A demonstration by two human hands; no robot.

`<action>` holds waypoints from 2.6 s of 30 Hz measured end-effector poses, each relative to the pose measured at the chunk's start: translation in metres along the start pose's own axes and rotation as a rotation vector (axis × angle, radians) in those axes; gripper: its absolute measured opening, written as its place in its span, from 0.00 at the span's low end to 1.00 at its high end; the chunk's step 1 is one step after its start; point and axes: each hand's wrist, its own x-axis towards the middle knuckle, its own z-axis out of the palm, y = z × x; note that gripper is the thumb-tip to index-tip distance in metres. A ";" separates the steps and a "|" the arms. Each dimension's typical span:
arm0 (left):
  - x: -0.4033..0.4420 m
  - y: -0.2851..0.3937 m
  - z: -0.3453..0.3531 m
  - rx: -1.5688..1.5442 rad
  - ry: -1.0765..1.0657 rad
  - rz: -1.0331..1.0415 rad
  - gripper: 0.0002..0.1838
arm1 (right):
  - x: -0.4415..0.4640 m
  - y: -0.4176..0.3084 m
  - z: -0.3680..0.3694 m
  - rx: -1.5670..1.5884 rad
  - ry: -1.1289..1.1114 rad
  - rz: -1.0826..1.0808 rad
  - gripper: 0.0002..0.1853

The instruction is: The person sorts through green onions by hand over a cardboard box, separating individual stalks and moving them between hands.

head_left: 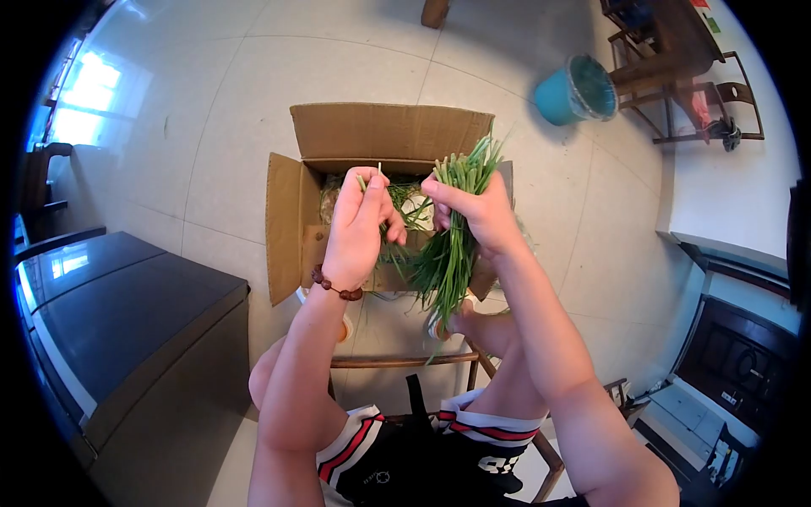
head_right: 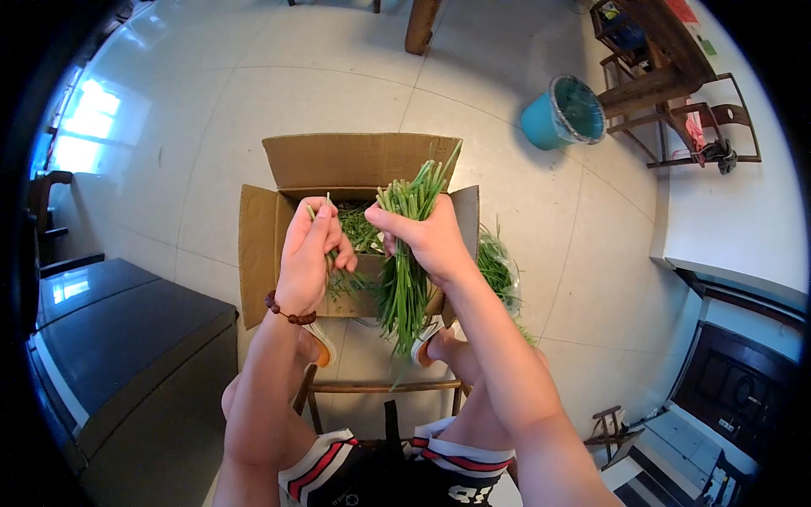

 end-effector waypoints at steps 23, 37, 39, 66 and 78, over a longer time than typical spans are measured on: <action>0.000 0.007 -0.004 0.074 0.032 -0.035 0.08 | -0.003 0.002 0.007 0.045 -0.101 -0.005 0.10; 0.000 0.016 -0.005 0.123 -0.033 0.011 0.07 | -0.004 0.000 0.000 0.066 -0.125 0.027 0.13; 0.001 0.014 -0.006 0.238 -0.065 0.049 0.07 | -0.004 0.001 0.000 0.051 -0.127 -0.008 0.12; 0.000 0.036 -0.013 0.108 -0.028 -0.031 0.13 | 0.004 -0.014 -0.018 0.011 -0.063 -0.022 0.13; 0.000 0.021 -0.010 0.167 -0.070 -0.003 0.13 | -0.004 -0.002 0.007 -0.045 -0.103 -0.056 0.10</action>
